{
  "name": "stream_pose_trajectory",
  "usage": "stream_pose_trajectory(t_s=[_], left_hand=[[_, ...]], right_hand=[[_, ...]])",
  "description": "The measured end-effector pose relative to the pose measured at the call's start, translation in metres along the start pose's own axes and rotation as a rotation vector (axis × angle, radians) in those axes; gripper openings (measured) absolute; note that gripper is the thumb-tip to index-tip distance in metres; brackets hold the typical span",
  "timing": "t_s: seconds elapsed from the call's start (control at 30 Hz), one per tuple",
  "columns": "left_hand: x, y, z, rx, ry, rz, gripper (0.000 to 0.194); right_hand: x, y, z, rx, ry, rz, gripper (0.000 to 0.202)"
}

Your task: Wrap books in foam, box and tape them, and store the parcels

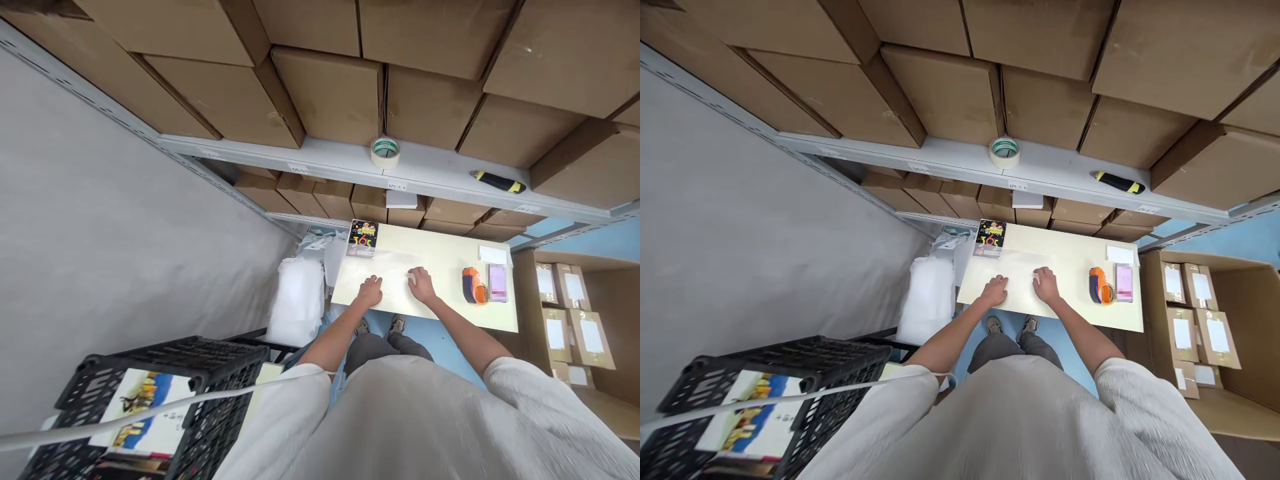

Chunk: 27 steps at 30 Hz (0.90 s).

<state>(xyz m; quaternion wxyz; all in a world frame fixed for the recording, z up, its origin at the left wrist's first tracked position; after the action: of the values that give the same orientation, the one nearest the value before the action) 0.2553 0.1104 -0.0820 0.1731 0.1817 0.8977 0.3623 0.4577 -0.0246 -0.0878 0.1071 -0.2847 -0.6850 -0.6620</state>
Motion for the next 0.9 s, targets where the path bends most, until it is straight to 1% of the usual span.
stream_pose_trajectory(t_s=[0.07, 0.17, 0.2, 0.23, 0.3, 0.37, 0.47, 0.53, 0.63, 0.7, 0.8, 0.9], left_hand=[[0.001, -0.004, -0.001, 0.039, -0.017, 0.001, 0.053], [0.003, -0.010, -0.005, 0.111, -0.074, -0.023, 0.050], [0.005, -0.010, -0.006, 0.117, -0.098, -0.026, 0.049], [0.008, -0.010, -0.007, 0.102, -0.119, -0.023, 0.049], [0.016, -0.005, -0.008, 0.030, -0.153, -0.009, 0.050], [0.029, 0.000, -0.008, -0.042, -0.167, 0.005, 0.057], [0.052, 0.005, -0.008, -0.076, -0.152, 0.010, 0.074], [0.067, 0.006, -0.008, -0.093, -0.130, 0.021, 0.080], [0.086, 0.007, -0.008, -0.119, -0.107, 0.054, 0.080], [0.094, 0.009, -0.005, -0.125, -0.101, 0.054, 0.079], [0.102, 0.015, 0.005, -0.155, -0.117, 0.022, 0.083], [0.102, 0.022, 0.021, -0.190, -0.173, -0.003, 0.094]], right_hand=[[0.014, -0.015, -0.002, 0.120, 0.037, -0.018, 0.052], [0.027, -0.032, -0.010, 0.223, 0.024, -0.058, 0.060], [0.029, -0.036, -0.014, 0.249, 0.021, -0.069, 0.062], [0.031, -0.039, -0.018, 0.273, 0.020, -0.080, 0.063], [0.031, -0.043, -0.026, 0.312, 0.024, -0.102, 0.067], [0.029, -0.044, -0.030, 0.337, 0.032, -0.123, 0.071], [0.026, -0.043, -0.028, 0.341, 0.026, -0.140, 0.074], [0.027, -0.041, -0.022, 0.333, 0.009, -0.140, 0.073], [0.036, -0.040, -0.006, 0.309, -0.020, -0.140, 0.068], [0.048, -0.042, 0.013, 0.253, -0.050, -0.130, 0.063], [0.067, -0.050, 0.054, 0.114, -0.158, -0.037, 0.058], [0.082, -0.065, 0.106, -0.014, -0.304, 0.156, 0.056]])
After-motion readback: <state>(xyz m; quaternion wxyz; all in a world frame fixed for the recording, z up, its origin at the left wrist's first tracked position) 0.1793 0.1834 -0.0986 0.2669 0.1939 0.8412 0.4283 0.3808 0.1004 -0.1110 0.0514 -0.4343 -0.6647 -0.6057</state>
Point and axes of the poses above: each hand's wrist, its own z-axis towards the middle knuckle, its own y-axis out of the back of the hand, x = y × z, the point moved 2 cm from there along z, towards the middle knuckle, and after that the axes turned 15 degrees about y, right-handed, at the moved point
